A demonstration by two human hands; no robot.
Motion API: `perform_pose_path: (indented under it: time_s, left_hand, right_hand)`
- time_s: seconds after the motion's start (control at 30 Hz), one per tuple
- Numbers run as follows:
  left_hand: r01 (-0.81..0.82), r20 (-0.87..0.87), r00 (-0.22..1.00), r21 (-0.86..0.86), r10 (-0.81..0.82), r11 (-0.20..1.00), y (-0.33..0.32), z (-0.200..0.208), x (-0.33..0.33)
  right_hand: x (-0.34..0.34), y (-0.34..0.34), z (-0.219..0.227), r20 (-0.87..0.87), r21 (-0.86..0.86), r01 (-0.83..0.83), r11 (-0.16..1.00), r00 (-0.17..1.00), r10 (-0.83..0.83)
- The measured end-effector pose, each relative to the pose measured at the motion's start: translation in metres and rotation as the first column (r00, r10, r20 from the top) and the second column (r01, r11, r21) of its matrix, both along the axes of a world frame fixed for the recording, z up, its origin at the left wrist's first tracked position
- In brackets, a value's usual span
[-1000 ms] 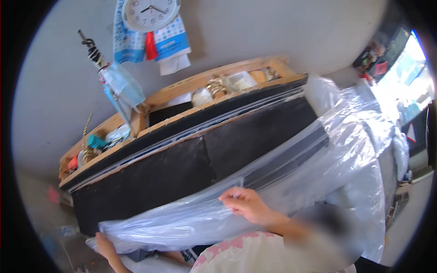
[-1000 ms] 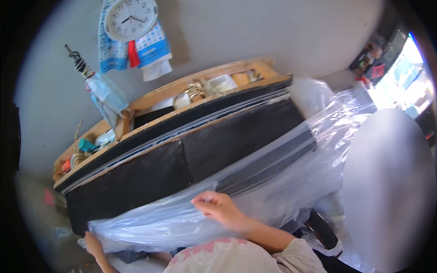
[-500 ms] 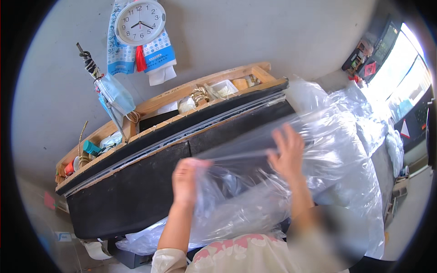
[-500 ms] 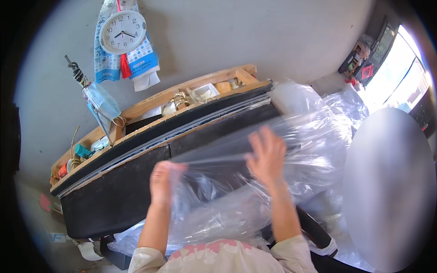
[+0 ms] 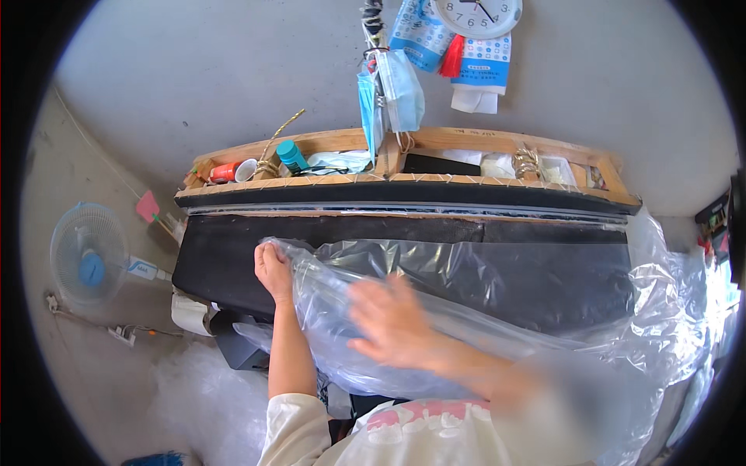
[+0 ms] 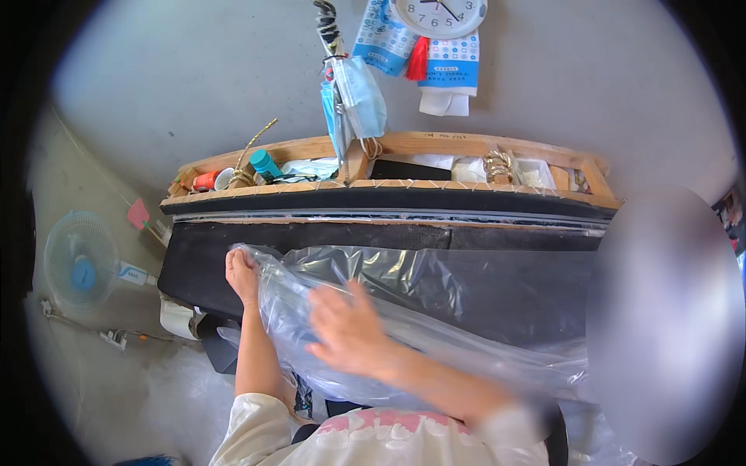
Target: The person wraps a large manufactured part with transparent plastic sheeting by hand.
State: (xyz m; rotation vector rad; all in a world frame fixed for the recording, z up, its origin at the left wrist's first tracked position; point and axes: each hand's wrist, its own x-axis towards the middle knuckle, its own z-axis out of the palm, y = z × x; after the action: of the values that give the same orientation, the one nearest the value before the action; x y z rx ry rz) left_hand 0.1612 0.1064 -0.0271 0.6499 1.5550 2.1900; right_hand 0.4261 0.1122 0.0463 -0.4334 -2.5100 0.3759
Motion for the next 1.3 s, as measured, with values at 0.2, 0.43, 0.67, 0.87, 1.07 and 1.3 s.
perform_pose_path:
  time_s: [0.2, 0.43, 0.67, 0.87, 1.07, 1.3]
  left_hand:
    - [-0.196, -0.392, 0.910, -0.114, 0.137, 0.974, -0.001, 0.005, 0.002]
    - [-0.580, -0.814, 0.562, -0.259, 0.149, 0.773, -0.041, 0.013, -0.111]
    - [-0.776, -0.829, 0.507, -0.558, -0.236, 0.294, -0.073, -0.017, -0.213]
    - [-0.805, -0.842, 0.500, -0.539, -0.203, 0.249, -0.089, -0.010, -0.231]
    - [-0.801, -0.836, 0.495, -0.544, -0.237, 0.249, -0.083, -0.023, -0.235]
    - [-0.788, -0.840, 0.449, -0.533, -0.305, 0.309, -0.089, 0.007, -0.220]
  right_hand:
    - [0.006, -0.018, 0.007, -0.477, -0.863, -0.493, 0.110, 0.867, 0.143]
    - [0.208, -0.031, -0.016, 0.030, -0.995, 0.049, -0.087, 0.979, 0.201]
    - [0.377, 0.058, 0.023, 0.569, 0.376, 0.811, 0.449, 0.181, -0.802]
    - [0.374, 0.002, -0.051, 0.723, -0.417, 0.867, 0.272, 0.498, -0.479]
    - [0.334, -0.032, -0.091, 0.277, -0.961, 0.064, -0.271, 0.116, -0.954]
    - [0.249, 0.050, 0.006, 0.094, 0.076, 0.868, 0.491, 0.484, -0.870]
